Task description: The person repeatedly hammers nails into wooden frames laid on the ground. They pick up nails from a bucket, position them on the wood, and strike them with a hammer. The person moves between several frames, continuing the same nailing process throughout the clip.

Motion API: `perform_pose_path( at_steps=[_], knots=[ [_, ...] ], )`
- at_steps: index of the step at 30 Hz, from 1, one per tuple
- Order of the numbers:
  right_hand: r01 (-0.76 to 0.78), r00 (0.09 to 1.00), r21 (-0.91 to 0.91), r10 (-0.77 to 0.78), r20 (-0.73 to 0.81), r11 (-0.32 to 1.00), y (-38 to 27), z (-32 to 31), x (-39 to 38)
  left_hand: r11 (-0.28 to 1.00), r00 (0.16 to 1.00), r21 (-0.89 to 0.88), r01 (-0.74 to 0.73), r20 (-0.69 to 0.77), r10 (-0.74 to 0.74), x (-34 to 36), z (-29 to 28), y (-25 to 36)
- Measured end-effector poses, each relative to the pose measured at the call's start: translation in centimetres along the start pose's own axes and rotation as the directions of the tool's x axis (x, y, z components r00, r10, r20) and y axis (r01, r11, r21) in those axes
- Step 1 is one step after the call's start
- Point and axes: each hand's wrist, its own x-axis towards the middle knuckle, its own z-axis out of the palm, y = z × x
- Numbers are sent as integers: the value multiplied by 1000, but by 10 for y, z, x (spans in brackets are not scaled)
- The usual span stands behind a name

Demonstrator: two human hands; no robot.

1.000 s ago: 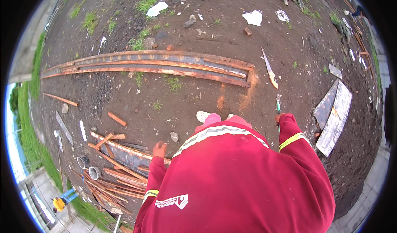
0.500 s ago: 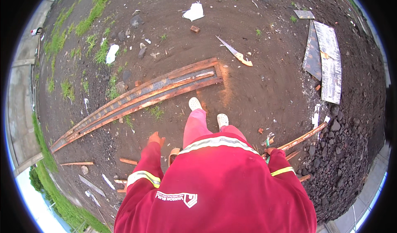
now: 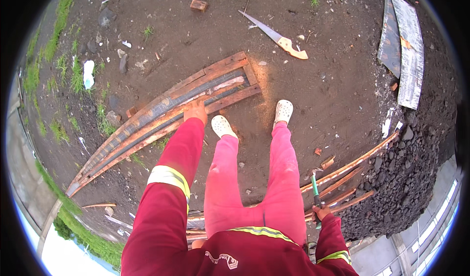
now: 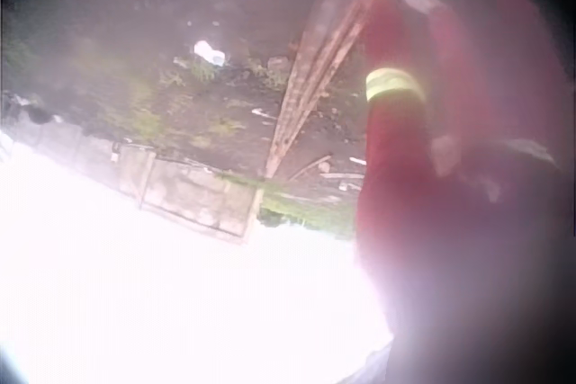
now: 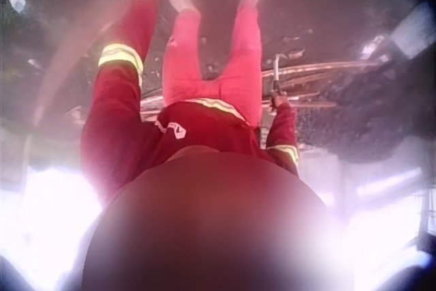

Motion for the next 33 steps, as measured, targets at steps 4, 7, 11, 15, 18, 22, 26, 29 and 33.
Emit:
perform_pose_path(
  at_steps=[4, 7, 11, 15, 18, 22, 26, 29, 33],
  knots=[
    [121, 992, -110, -119, 27, 986, -32, -9, 54, 998, 997, 42, -47, 62, 44, 100, 57, 39],
    [158, 988, -132, -156, 21, 979, -51, -16, 86, 988, 990, 155, -15, 139, -7, 154, 99, 58],
    [246, 969, -119, -248, -2, 962, -72, -25, 102, 983, 991, 181, -9, 133, -16, 186, 136, 62],
    [266, 963, -172, -268, 9, 949, -94, -39, 102, 995, 993, 97, -19, 120, 7, 196, 142, 62],
    [227, 973, -208, -229, 13, 951, -105, -51, 103, 993, 993, 115, -33, 120, 19, 195, 136, 63],
    [255, 965, -83, -248, 81, 963, -109, -59, 110, 996, 996, 89, -32, 89, 24, 197, 131, 69],
    [221, 974, -126, -211, 85, 967, -113, -61, 111, 998, 996, 54, -29, 90, 24, 197, 129, 73],
    [303, 952, -168, -290, 101, 938, -121, -63, 108, 1000, 996, 23, -4, 87, 2, 199, 126, 75],
    [238, 970, -289, -240, 31, 927, -126, -59, 102, 1000, 998, 2, 15, 58, -15, 195, 125, 75]
  ],
)
